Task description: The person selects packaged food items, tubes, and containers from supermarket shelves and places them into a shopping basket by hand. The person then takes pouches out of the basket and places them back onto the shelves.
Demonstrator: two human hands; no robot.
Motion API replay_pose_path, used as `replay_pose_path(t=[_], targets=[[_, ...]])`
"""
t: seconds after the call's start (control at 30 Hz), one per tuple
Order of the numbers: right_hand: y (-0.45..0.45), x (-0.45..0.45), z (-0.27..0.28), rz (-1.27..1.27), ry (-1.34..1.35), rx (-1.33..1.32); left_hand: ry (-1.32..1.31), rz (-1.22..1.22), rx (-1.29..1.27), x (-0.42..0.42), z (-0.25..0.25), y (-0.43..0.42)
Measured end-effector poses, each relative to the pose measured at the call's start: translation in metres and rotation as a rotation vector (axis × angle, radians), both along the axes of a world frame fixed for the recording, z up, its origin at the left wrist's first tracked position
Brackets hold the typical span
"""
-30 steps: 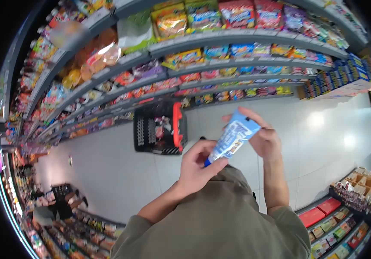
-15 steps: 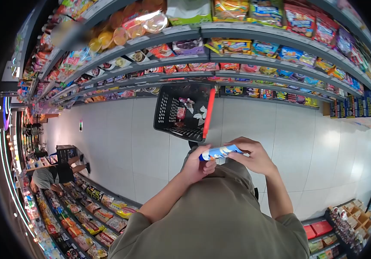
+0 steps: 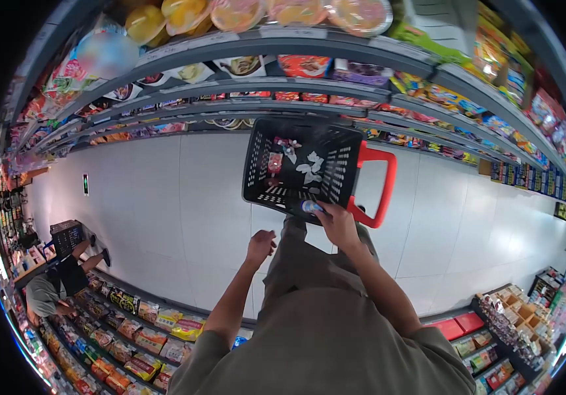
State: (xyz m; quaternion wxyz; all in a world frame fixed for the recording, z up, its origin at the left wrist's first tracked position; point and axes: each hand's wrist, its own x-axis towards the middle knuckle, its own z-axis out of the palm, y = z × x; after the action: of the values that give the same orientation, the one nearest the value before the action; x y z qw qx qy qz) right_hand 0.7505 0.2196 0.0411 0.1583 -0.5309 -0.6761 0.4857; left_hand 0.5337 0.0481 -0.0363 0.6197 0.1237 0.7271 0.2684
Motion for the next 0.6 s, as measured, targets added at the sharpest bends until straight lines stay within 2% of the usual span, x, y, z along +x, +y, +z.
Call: replay_pose_path(t=[0.07, 0.13, 0.2, 0.27, 0.33, 0.4, 0.47, 0.6], targets=[[0.005, -0.025, -0.076, -0.016, -0.055, 0.002, -0.042, 0.214, -0.219, -0.031, -0.024, -0.031], [0.011, -0.043, -0.147, -0.018, -0.116, -0.003, -0.181, 0.363, -0.277, -0.051, -0.057, -0.083], [0.021, -0.062, -0.221, -0.031, -0.227, 0.017, -0.138, 0.408, -0.345, -0.052, -0.094, -0.142], [0.028, -0.079, -0.309, -0.012, -0.378, 0.013, -0.141, 0.496, -0.445, -0.049, -0.095, -0.175], [0.044, -0.101, -0.382, 0.048, -0.466, -0.014, -0.132, 0.496, -0.671, -0.043, -0.105, -0.211], [0.063, -0.121, -0.444, 0.037, -0.412, -0.148, -0.134, 0.497, -0.700, -0.030, -0.114, -0.245], [0.077, -0.140, -0.495, 0.099, -0.465, -0.079, -0.206, 0.458, -0.846, -0.022, -0.128, -0.258], [0.084, -0.174, -0.597, 0.087, -0.446, -0.108, -0.215, 0.558, -0.859, -0.008, -0.154, -0.274]])
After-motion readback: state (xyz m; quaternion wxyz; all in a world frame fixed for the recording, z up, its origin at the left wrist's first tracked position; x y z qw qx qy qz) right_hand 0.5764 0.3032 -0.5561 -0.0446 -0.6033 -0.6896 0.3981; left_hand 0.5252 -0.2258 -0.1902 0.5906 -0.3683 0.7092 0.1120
